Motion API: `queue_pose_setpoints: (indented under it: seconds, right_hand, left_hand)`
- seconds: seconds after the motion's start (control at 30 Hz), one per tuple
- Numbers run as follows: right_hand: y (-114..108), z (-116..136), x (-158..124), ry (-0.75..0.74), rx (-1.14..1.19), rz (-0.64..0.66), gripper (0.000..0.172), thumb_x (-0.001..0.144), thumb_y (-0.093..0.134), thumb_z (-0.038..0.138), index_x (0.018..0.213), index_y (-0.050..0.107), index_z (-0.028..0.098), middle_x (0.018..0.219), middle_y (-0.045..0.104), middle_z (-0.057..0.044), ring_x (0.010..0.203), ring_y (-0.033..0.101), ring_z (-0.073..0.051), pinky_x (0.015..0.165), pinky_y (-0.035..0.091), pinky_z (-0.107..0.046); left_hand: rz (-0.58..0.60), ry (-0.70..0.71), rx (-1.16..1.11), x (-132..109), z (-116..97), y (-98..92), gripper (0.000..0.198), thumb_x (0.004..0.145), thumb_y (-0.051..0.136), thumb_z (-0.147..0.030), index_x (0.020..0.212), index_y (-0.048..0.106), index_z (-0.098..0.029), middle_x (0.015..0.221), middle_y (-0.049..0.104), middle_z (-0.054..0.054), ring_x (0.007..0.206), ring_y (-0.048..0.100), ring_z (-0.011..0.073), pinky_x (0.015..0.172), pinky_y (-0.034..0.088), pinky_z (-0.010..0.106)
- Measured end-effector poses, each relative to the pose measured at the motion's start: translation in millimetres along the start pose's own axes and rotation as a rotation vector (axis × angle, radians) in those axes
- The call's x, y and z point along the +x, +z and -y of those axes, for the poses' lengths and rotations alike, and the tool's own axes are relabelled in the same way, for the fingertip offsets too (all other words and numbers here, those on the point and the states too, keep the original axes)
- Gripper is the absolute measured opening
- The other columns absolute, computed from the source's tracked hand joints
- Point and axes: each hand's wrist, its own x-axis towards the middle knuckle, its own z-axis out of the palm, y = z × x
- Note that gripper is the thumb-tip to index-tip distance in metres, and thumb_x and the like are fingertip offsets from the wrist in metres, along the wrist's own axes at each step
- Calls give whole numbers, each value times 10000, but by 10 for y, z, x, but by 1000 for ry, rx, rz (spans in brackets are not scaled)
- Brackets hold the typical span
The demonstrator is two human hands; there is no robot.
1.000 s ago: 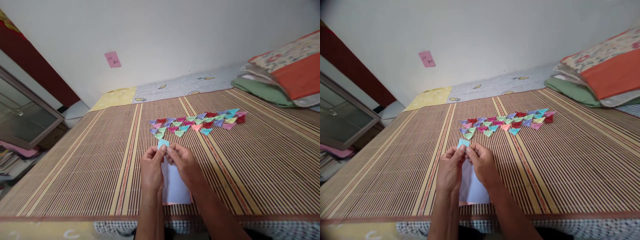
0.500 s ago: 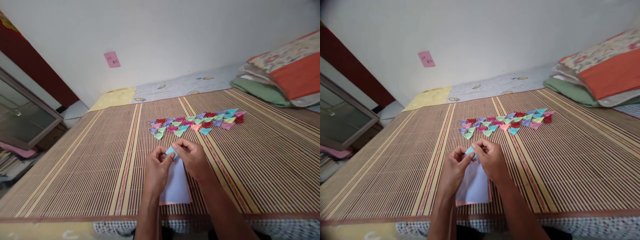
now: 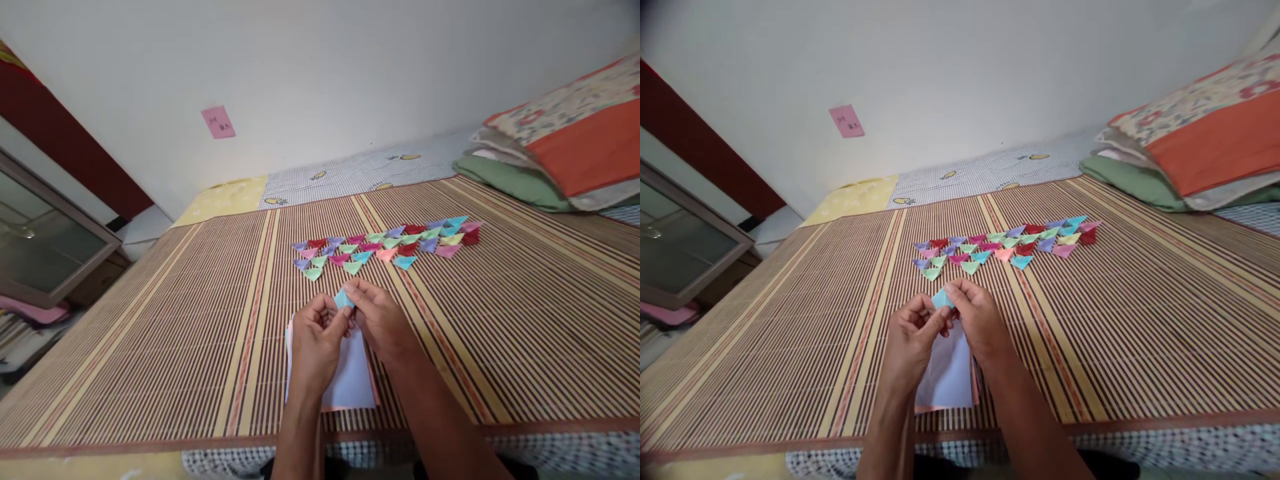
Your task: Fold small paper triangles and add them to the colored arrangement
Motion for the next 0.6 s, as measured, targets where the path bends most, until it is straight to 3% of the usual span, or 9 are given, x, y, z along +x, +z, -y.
queue_pose_setpoints:
  seconds: [0.2,0.4,0.6]
  right_hand:
    - [4,91,-38,-55,-165,21,299,842,725,447,739,619,187,594,537,42,501,483,-100,459,402,-215]
    - [-65,-21,-8,-4,-24,97,344,865,692,527,769,588,214,512,506,62,411,455,-111,423,415,-242]
    - [-34,-20,2,82,118,152,356,830,725,523,747,568,215,476,476,81,375,417,-96,381,380,-224]
  left_hand:
    - [39,-99,-79,13,-46,-31,286,805,762,-307,666,543,-187,561,636,-16,480,532,91,495,385,203]
    - [86,-81,-100,12,-33,-46,345,906,660,-452,714,616,-169,617,694,36,495,575,114,495,394,221]
    - [124,-57,-107,13,-30,-85,320,931,637,-414,722,626,-170,611,707,44,493,599,128,507,409,229]
